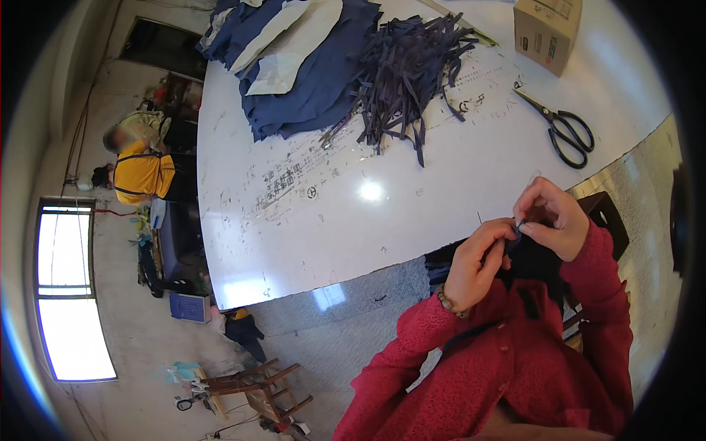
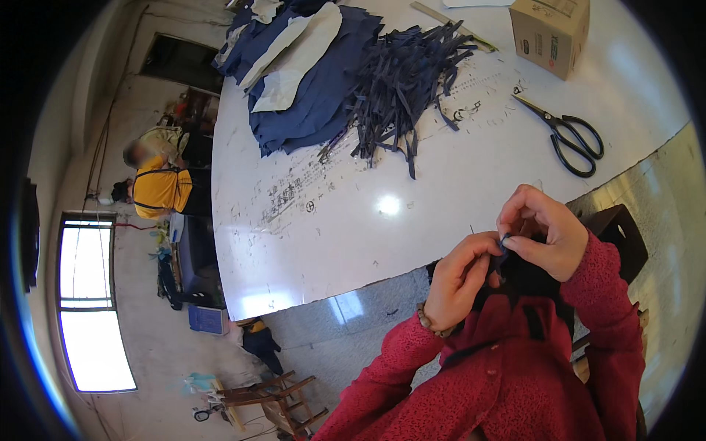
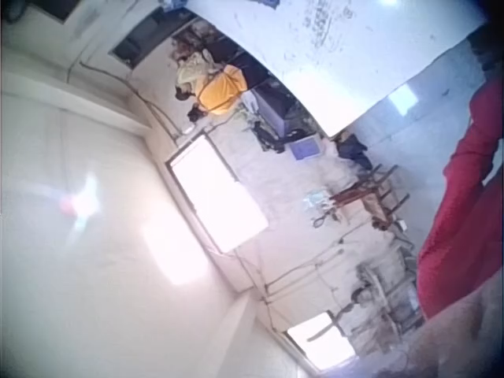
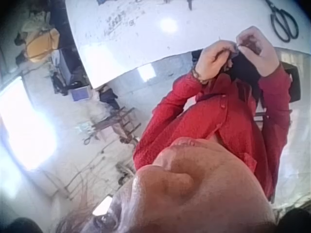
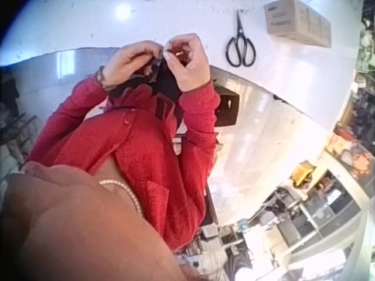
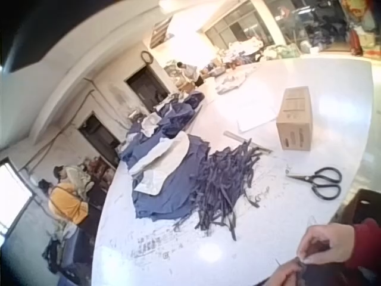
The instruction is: Cutting blue fabric strips using large workshop scissors.
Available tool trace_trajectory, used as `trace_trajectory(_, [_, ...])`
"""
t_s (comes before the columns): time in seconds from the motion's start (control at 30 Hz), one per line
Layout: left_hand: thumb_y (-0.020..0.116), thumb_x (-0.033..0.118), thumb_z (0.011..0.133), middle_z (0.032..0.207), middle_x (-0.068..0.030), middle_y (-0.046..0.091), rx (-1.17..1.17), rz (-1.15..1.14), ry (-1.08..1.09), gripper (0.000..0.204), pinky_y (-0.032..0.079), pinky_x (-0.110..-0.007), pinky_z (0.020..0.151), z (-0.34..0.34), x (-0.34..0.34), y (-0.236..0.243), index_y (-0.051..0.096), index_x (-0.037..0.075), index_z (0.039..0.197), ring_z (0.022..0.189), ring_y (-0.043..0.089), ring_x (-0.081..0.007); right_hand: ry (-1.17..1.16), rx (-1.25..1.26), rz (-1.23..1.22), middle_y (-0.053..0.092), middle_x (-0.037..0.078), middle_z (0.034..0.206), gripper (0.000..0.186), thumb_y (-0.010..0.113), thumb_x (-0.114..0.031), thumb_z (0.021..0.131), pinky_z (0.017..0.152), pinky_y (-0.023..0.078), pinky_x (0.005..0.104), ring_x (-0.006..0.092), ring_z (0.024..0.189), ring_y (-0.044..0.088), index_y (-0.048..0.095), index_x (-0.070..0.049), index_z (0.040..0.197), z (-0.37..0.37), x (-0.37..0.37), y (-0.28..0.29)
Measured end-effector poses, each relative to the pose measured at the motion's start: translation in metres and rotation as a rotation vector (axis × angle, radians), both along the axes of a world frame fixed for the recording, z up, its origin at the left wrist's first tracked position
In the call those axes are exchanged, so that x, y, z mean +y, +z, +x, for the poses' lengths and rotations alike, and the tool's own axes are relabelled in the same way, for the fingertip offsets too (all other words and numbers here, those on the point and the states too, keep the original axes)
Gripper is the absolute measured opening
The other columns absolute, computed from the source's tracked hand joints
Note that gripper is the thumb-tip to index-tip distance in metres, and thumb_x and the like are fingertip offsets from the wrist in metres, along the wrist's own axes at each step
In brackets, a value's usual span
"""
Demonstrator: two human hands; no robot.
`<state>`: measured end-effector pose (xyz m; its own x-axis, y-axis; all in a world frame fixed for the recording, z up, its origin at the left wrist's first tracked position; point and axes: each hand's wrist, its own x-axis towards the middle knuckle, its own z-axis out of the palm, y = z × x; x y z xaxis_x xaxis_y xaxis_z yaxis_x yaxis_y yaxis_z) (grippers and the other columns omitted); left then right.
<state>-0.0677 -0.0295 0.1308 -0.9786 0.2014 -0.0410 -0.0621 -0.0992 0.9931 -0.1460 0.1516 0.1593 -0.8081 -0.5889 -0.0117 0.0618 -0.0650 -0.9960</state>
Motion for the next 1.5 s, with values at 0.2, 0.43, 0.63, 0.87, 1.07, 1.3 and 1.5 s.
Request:
trace_trajectory(0.2, [0.058,0.008,0.088,0.112,-0.0103,0.057,0.173,-0.306,0.066,0.021,0.048,-0.029,0.080,-0.004,0.006,0.001,0.054,-0.001,0.108,0.088,0.059,-0.0165,0.081,0.097,0.096,0.055,0.003,0.087,0.017,0.059,-0.001,0.078,0.068,0.046,0.0242,0.0111,0.076,0.057,0.053,-0.005,0.093,-0.004,0.007,0.004])
trace_trajectory(0.43, [0.059,0.007,0.087,0.104,-0.0102,0.057,0.211,-0.177,-0.028,0.013,0.045,-0.028,0.080,-0.003,0.014,-0.018,0.055,-0.001,0.097,0.089,0.056,-0.0168,0.130,0.152,0.142,0.057,0.003,0.083,0.017,0.060,-0.001,0.078,0.066,0.047,0.0245,0.0110,0.073,0.058,0.053,-0.006,0.093,-0.001,0.016,0.001])
trace_trajectory(0.63, [0.045,0.011,0.098,0.095,-0.0083,0.057,0.035,-0.017,0.154,0.015,0.046,-0.024,0.064,0.007,0.016,-0.018,0.054,0.000,0.093,0.066,0.055,-0.0099,0.034,0.260,0.161,0.058,0.002,0.085,0.020,0.059,-0.002,0.078,0.064,0.047,0.0264,0.0129,0.075,0.060,0.053,-0.006,0.097,-0.008,0.016,-0.006])
trace_trajectory(0.87, [0.051,0.012,0.097,0.073,-0.0014,0.055,0.092,-0.398,0.389,0.011,0.036,-0.019,0.054,0.016,0.021,-0.026,0.051,0.001,0.096,0.060,0.045,-0.0042,-0.085,0.176,0.185,0.056,0.004,0.089,0.016,0.059,-0.004,0.082,0.068,0.047,0.0269,0.0138,0.076,0.057,0.053,-0.004,0.097,-0.001,0.016,-0.025])
trace_trajectory(1.07, [0.056,0.003,0.092,0.071,0.0004,0.053,0.054,-0.406,0.300,0.006,0.039,-0.018,0.058,0.014,0.018,-0.023,0.051,0.001,0.093,0.063,0.048,-0.0050,-0.205,0.140,0.190,0.056,0.005,0.092,0.018,0.059,-0.001,0.082,0.072,0.047,0.0269,0.0125,0.082,0.057,0.053,-0.003,0.099,0.011,0.016,-0.035])
trace_trajectory(1.3, [0.055,0.004,0.092,0.068,-0.0010,0.054,-0.006,-0.365,0.308,0.007,0.039,-0.019,0.058,0.013,0.015,-0.024,0.056,-0.001,0.097,0.061,0.048,-0.0055,-0.247,0.078,0.170,0.055,0.004,0.092,0.017,0.057,0.003,0.083,0.074,0.047,0.0266,0.0121,0.082,0.056,0.053,-0.003,0.098,0.014,0.017,-0.049])
trace_trajectory(1.5, [0.052,0.008,0.094,0.072,-0.0023,0.060,0.023,-0.662,0.116,0.016,0.039,-0.021,0.058,0.023,0.001,-0.042,0.063,0.000,0.101,0.061,0.048,-0.0074,-0.313,-0.026,0.214,0.054,0.002,0.091,0.017,0.058,0.004,0.083,0.073,0.047,0.0245,0.0088,0.080,0.054,0.053,-0.003,0.097,0.026,0.016,-0.071])
